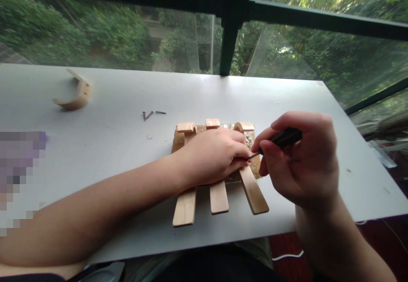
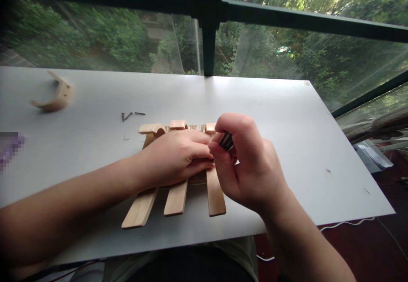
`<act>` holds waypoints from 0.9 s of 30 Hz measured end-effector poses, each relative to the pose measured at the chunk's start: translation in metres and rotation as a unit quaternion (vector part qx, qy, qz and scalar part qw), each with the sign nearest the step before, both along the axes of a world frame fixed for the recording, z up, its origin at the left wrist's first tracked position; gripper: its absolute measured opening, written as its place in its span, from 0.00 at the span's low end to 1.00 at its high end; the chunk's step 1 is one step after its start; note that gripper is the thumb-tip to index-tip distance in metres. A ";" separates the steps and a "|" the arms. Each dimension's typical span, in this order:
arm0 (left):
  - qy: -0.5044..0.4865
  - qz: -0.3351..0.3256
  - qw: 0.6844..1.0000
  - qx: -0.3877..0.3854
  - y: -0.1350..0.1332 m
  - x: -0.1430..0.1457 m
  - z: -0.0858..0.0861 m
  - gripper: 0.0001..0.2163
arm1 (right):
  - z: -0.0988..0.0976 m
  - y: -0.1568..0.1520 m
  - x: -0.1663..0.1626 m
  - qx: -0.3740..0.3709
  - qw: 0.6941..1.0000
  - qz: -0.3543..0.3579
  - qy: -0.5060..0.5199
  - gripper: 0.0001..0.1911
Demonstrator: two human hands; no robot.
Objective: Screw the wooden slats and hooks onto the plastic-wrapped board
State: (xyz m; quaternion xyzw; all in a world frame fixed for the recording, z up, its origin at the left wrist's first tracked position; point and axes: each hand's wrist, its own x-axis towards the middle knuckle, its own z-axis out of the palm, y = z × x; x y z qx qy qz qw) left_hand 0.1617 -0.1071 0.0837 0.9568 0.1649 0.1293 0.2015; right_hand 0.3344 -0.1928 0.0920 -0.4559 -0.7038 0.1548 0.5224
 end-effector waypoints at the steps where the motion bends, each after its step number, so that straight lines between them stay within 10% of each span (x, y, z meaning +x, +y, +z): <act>1: 0.000 0.001 1.000 0.001 0.000 0.000 0.000 0.08 | 0.000 0.000 -0.001 -0.005 1.000 -0.005 -0.003 0.22; 27: -0.047 -0.001 0.999 -0.002 0.000 -0.002 -0.001 0.11 | -0.006 0.011 0.009 0.051 0.992 0.096 0.068 0.29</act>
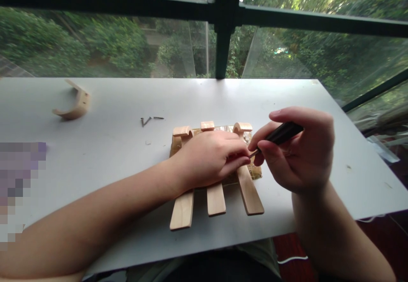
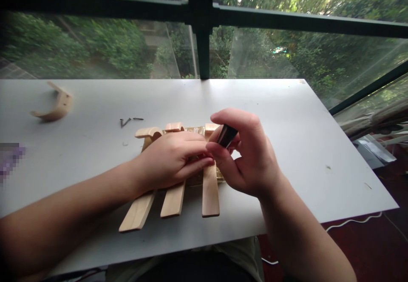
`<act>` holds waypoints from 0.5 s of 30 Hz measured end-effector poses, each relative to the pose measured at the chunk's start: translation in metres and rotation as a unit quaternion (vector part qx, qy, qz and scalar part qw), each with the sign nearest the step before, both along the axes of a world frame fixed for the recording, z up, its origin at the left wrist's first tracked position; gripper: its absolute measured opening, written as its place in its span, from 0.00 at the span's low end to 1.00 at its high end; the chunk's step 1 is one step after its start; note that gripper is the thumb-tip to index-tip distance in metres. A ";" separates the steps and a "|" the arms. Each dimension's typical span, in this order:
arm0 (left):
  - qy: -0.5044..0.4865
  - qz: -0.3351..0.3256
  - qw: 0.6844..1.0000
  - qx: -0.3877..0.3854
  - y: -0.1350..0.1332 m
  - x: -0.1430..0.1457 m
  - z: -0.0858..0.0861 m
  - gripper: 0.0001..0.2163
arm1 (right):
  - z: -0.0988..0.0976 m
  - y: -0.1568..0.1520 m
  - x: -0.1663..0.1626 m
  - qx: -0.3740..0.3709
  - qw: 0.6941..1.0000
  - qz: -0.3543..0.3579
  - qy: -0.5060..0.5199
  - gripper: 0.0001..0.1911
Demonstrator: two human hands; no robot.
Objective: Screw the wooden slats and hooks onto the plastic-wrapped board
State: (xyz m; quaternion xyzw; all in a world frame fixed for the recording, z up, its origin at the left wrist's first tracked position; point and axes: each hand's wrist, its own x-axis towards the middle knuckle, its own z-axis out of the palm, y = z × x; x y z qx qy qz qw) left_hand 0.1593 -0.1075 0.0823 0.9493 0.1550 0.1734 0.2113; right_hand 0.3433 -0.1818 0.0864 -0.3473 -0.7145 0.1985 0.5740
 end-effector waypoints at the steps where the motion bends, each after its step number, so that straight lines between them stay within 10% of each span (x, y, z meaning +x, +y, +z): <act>1: -0.005 0.001 1.000 0.005 -0.001 0.000 0.000 0.11 | 0.000 0.001 0.001 -0.001 1.000 -0.002 0.004 0.29; 15: -0.074 -0.011 0.997 0.023 -0.002 -0.003 -0.002 0.12 | -0.001 0.006 0.000 0.066 0.998 0.016 -0.003 0.28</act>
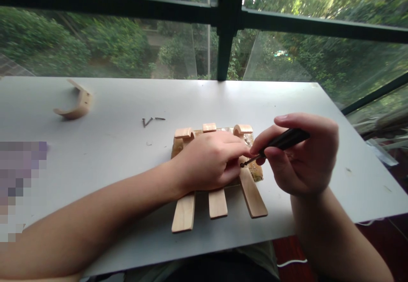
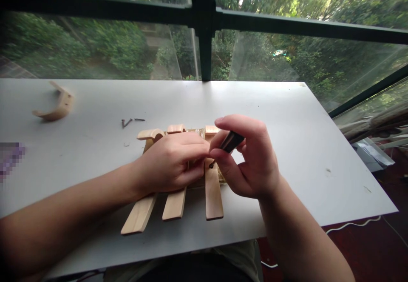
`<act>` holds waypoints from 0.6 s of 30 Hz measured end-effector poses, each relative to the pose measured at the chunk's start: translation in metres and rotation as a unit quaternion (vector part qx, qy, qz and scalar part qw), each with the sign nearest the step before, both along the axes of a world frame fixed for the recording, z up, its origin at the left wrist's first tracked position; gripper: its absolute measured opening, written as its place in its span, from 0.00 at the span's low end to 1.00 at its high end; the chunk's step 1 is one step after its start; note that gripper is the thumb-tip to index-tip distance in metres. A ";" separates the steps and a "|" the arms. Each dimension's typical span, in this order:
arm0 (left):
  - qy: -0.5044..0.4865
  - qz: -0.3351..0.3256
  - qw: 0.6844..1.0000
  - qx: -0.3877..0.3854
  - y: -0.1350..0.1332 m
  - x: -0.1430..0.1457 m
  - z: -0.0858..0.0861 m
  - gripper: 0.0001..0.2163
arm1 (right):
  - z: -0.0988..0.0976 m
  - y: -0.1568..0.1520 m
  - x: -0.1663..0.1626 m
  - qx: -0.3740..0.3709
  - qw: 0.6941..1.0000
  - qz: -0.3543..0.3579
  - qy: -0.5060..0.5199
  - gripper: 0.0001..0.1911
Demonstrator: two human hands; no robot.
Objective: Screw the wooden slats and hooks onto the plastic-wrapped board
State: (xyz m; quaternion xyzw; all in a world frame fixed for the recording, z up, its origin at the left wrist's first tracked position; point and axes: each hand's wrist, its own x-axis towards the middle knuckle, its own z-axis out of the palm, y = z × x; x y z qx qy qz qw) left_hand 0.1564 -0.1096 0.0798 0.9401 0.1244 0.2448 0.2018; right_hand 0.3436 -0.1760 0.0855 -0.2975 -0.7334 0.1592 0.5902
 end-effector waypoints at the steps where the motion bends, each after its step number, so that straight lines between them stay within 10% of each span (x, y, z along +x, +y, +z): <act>1: 0.002 -0.005 1.000 0.000 0.000 0.000 0.000 0.11 | -0.001 0.000 0.000 0.002 1.000 -0.001 -0.001 0.28; 18: 0.051 -0.026 0.998 -0.013 0.001 0.004 0.006 0.10 | 0.001 0.003 -0.002 0.030 0.999 -0.012 -0.012 0.32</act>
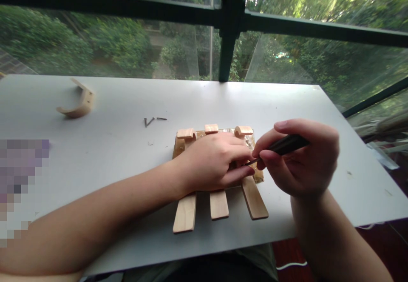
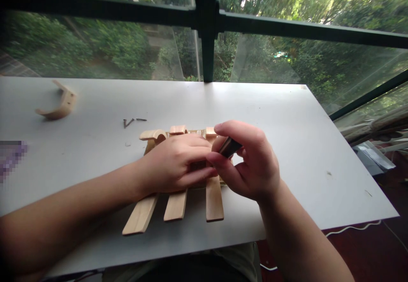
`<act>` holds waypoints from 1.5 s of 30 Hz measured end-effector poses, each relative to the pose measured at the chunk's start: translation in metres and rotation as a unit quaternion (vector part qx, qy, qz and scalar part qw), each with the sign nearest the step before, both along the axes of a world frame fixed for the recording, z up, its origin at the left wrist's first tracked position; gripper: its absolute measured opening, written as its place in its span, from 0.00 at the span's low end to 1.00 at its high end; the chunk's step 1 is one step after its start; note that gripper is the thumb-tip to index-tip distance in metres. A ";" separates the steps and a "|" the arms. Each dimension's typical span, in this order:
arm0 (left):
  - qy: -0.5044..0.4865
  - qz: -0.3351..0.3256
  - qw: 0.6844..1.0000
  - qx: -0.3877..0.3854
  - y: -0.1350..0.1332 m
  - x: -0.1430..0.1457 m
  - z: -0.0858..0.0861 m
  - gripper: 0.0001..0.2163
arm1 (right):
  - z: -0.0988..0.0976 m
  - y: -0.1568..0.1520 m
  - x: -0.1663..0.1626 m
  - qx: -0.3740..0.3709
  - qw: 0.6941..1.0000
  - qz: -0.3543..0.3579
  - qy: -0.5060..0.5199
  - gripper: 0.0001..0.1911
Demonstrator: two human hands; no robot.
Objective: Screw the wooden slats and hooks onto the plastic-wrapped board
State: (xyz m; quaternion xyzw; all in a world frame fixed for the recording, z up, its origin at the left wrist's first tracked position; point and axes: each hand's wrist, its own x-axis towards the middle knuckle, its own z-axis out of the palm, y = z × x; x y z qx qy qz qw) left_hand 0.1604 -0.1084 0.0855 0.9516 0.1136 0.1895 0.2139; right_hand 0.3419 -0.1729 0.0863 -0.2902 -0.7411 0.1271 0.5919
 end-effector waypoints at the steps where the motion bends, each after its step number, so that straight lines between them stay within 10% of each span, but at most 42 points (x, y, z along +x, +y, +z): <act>1: 0.000 -0.002 1.000 0.004 0.000 0.000 -0.001 0.11 | -0.001 0.000 -0.001 0.003 1.000 0.004 -0.001 0.32; 9: 0.001 0.003 1.000 0.021 0.000 -0.001 0.000 0.13 | -0.008 -0.010 -0.003 -0.014 0.997 -0.071 0.036 0.25; 45: -0.005 0.009 1.000 0.000 -0.001 0.001 0.000 0.10 | 0.001 -0.005 0.000 -0.072 0.995 0.032 0.064 0.21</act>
